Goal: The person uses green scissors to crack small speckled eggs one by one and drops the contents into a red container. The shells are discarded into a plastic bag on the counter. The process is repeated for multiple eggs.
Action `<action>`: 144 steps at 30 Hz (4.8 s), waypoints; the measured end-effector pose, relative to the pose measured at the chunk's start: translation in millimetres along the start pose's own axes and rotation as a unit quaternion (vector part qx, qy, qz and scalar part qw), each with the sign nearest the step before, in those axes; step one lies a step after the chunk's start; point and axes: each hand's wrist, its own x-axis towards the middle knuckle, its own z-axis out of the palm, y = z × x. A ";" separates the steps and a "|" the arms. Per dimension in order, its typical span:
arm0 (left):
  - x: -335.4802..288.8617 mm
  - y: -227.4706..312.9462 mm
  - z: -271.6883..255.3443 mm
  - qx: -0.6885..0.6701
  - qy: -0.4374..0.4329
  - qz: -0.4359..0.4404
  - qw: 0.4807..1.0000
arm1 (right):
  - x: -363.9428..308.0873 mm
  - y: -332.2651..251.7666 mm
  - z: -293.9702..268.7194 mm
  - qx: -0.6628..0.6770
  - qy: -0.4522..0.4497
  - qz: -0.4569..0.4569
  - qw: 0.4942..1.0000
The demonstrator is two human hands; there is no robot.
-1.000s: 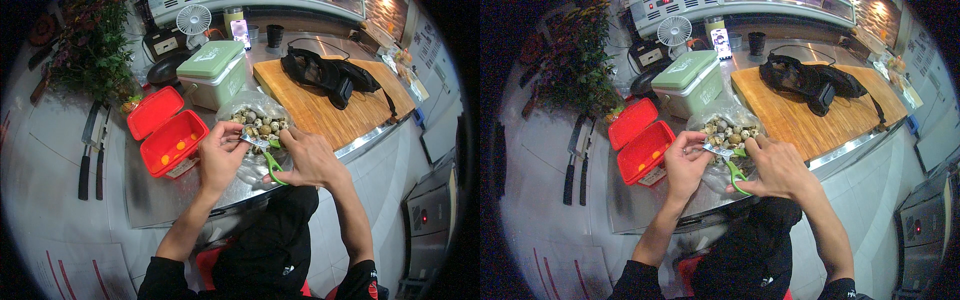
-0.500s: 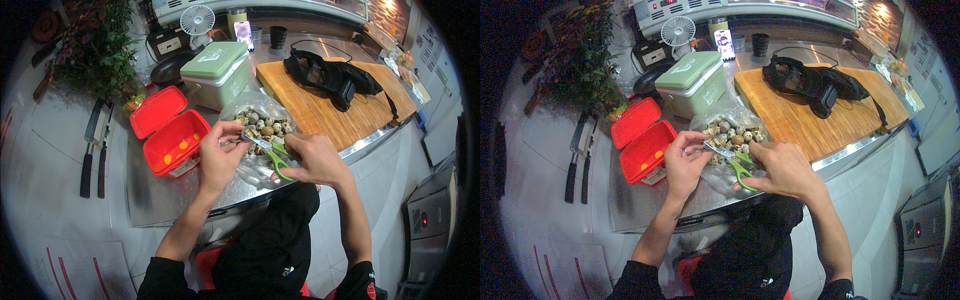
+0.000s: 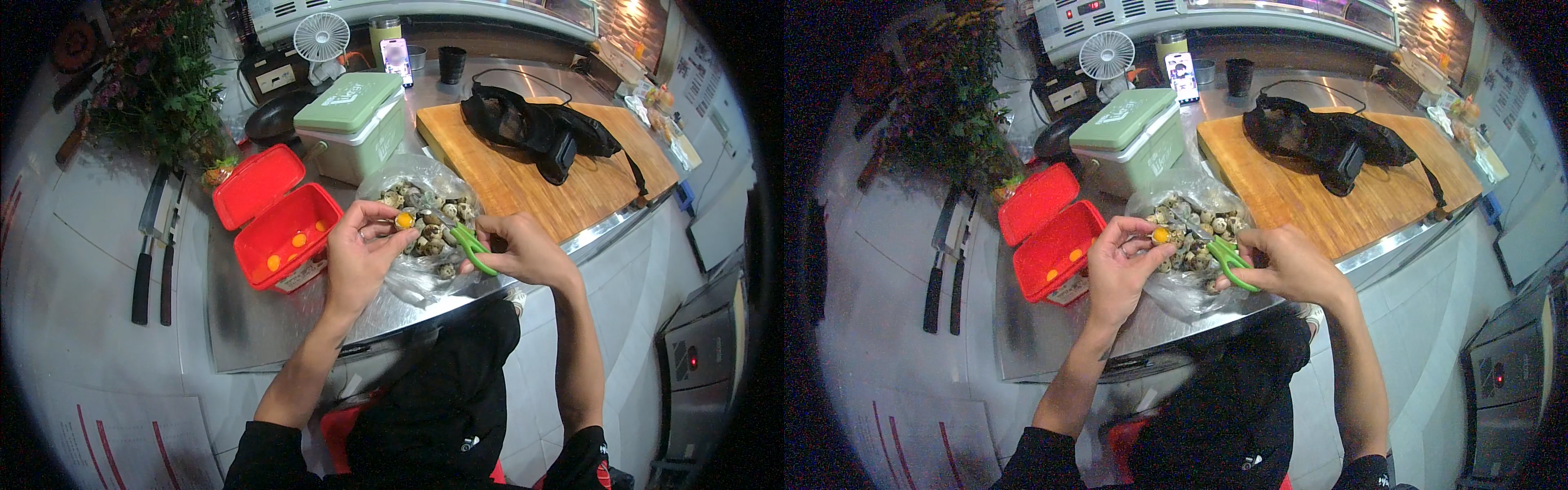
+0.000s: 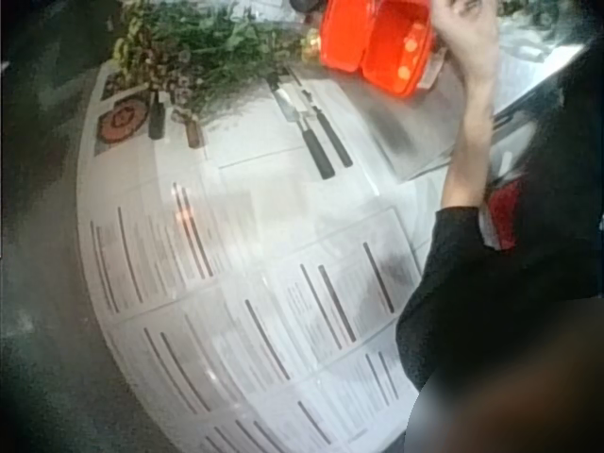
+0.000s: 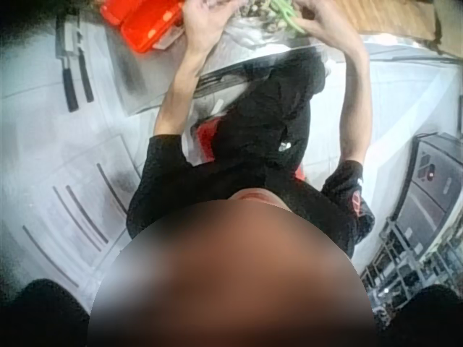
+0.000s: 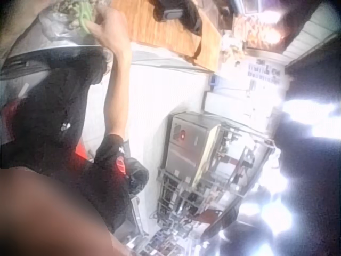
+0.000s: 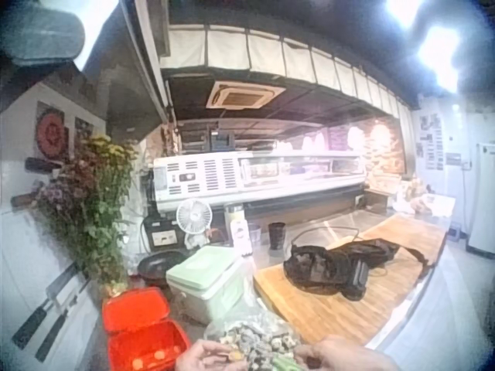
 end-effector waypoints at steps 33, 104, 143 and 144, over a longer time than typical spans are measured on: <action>20.7 88.4 -131.8 0.438 -0.021 -0.070 0.896 | -0.4 -1.0 12.9 -0.084 0.043 0.091 0.991; 0.9 36.2 0.0 0.566 -0.152 0.060 0.808 | -6.7 11.3 20.8 -0.018 0.094 0.077 0.992; -30.4 22.1 45.8 0.500 -0.038 -0.010 0.865 | -8.1 14.9 18.6 -0.040 0.086 0.049 0.994; -31.3 22.8 43.8 0.458 -0.016 -0.008 0.889 | -8.0 15.1 18.2 -0.042 0.086 0.044 0.994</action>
